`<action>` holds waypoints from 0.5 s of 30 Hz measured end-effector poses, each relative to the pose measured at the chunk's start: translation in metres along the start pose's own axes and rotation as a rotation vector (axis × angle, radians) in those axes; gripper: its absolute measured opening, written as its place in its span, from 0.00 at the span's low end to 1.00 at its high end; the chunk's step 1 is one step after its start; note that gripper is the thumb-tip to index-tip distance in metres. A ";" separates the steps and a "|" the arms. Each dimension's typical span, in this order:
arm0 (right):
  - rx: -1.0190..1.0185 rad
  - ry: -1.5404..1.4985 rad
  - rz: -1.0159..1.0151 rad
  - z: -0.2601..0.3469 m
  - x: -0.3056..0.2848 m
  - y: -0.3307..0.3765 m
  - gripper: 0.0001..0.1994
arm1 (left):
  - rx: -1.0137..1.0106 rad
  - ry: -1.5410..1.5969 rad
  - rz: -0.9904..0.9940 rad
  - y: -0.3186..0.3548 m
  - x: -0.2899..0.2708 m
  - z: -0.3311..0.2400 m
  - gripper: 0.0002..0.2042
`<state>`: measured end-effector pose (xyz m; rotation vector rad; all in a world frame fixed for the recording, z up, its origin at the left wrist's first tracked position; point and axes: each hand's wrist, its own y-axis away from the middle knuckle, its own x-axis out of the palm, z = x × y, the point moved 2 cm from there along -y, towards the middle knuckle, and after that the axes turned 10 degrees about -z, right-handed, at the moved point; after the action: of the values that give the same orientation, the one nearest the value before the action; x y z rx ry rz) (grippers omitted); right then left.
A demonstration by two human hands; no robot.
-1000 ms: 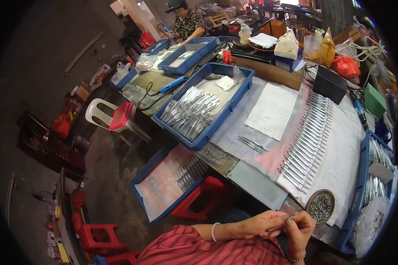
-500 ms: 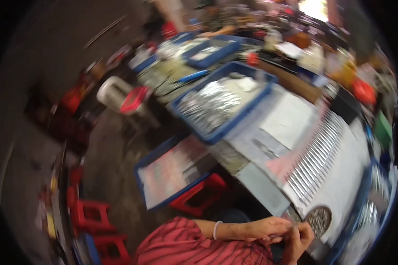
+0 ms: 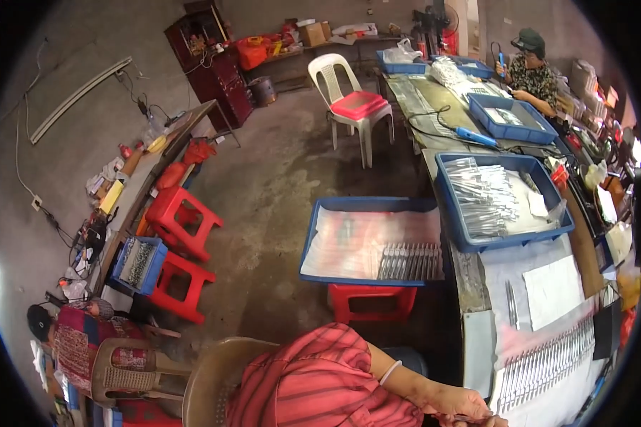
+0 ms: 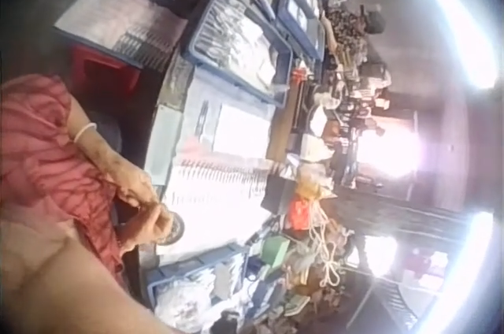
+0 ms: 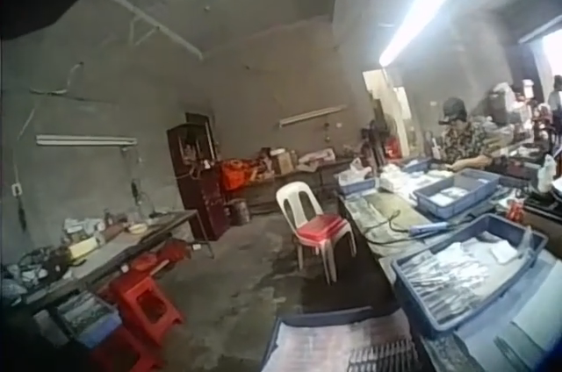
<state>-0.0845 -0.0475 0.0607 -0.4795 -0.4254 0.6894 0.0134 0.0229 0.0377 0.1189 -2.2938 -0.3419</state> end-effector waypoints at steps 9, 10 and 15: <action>0.506 0.172 -0.299 -0.007 -0.015 0.018 0.03 | -0.021 0.032 0.023 -0.003 -0.009 0.011 0.13; 0.540 0.152 -0.277 -0.007 -0.016 0.019 0.03 | -0.006 0.036 0.000 -0.002 -0.010 0.012 0.14; 0.518 0.187 -0.201 -0.015 -0.027 0.020 0.03 | -0.039 0.003 0.012 0.003 -0.009 0.006 0.13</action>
<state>-0.1055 -0.0565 0.0315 -0.0076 -0.1050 0.5273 0.0151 0.0285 0.0283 0.0861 -2.2824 -0.3791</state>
